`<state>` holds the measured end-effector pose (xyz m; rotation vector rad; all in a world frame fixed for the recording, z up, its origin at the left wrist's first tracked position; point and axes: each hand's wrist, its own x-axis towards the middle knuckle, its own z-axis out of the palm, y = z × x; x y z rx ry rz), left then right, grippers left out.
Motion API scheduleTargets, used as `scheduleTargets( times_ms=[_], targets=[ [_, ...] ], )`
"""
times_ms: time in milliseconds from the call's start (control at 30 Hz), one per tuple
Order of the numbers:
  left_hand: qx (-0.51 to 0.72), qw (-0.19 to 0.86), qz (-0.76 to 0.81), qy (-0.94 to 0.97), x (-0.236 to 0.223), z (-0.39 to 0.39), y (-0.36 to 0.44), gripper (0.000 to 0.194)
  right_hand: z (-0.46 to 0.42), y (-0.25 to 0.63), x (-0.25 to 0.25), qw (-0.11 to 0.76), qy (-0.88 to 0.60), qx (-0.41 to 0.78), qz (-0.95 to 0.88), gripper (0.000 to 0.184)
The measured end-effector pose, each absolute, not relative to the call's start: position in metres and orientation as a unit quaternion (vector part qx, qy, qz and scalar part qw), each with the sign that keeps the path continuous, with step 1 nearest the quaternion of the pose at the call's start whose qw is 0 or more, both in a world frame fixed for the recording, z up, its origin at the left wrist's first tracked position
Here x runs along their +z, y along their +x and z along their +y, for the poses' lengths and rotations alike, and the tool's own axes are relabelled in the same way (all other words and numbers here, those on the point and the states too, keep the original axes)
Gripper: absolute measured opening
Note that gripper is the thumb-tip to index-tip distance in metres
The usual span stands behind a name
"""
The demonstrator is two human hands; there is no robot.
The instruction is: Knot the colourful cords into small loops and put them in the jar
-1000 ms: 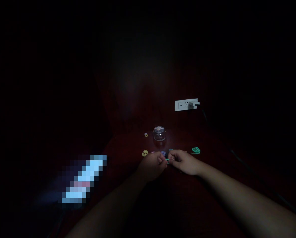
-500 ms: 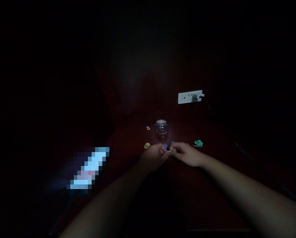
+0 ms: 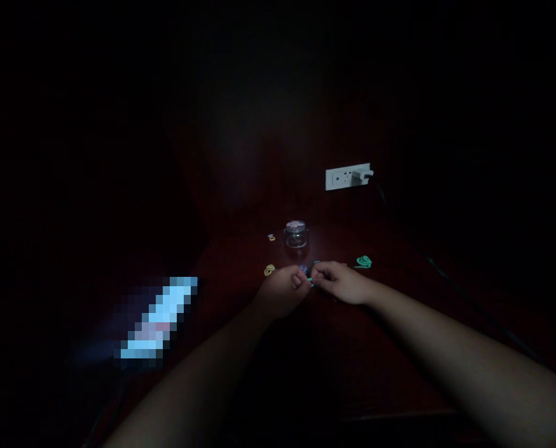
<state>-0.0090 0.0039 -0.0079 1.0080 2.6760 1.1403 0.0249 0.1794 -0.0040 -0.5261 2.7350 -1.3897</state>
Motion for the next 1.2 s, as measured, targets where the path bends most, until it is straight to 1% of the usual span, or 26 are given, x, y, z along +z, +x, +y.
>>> scheduleTargets(
  times_ms=[400, 533, 600, 667, 733, 867, 933, 1000, 1200],
  targets=[
    [0.399, 0.070, 0.851, 0.335, -0.003, 0.004, -0.008, 0.012, 0.179, 0.023, -0.005, 0.009, -0.167, -0.441, 0.882, 0.012],
    [0.401, 0.072, 0.851, 0.332, -0.001, 0.004, -0.006, 0.013, 0.178, 0.023, -0.006, -0.006, -0.171, -0.448, 0.878, 0.011],
    [0.403, 0.067, 0.853, 0.324, 0.000, 0.003, -0.007, 0.014, 0.180, 0.022, -0.004, -0.027, -0.169, -0.448, 0.878, 0.010],
    [0.400, 0.054, 0.859, 0.314, 0.001, 0.002, -0.008, 0.016, 0.187, 0.019, 0.000, -0.069, -0.134, -0.429, 0.891, 0.009],
    [0.392, 0.045, 0.865, 0.310, 0.001, 0.001, -0.010, 0.016, 0.202, 0.015, 0.005, -0.135, -0.032, -0.387, 0.912, 0.009],
    [0.386, 0.029, 0.866, 0.317, 0.002, -0.001, -0.013, 0.017, 0.248, 0.010, 0.008, -0.191, 0.127, -0.363, 0.903, 0.011],
    [0.386, 0.018, 0.863, 0.324, 0.002, -0.002, -0.014, 0.018, 0.268, 0.011, 0.004, -0.192, 0.191, -0.358, 0.894, 0.011],
    [0.389, 0.006, 0.861, 0.328, 0.002, -0.004, -0.014, 0.019, 0.281, 0.011, -0.003, -0.178, 0.222, -0.362, 0.888, 0.012],
    [0.390, -0.045, 0.865, 0.312, 0.008, -0.009, -0.019, 0.021, 0.282, 0.010, -0.014, -0.155, 0.228, -0.361, 0.891, 0.012]
  ],
)
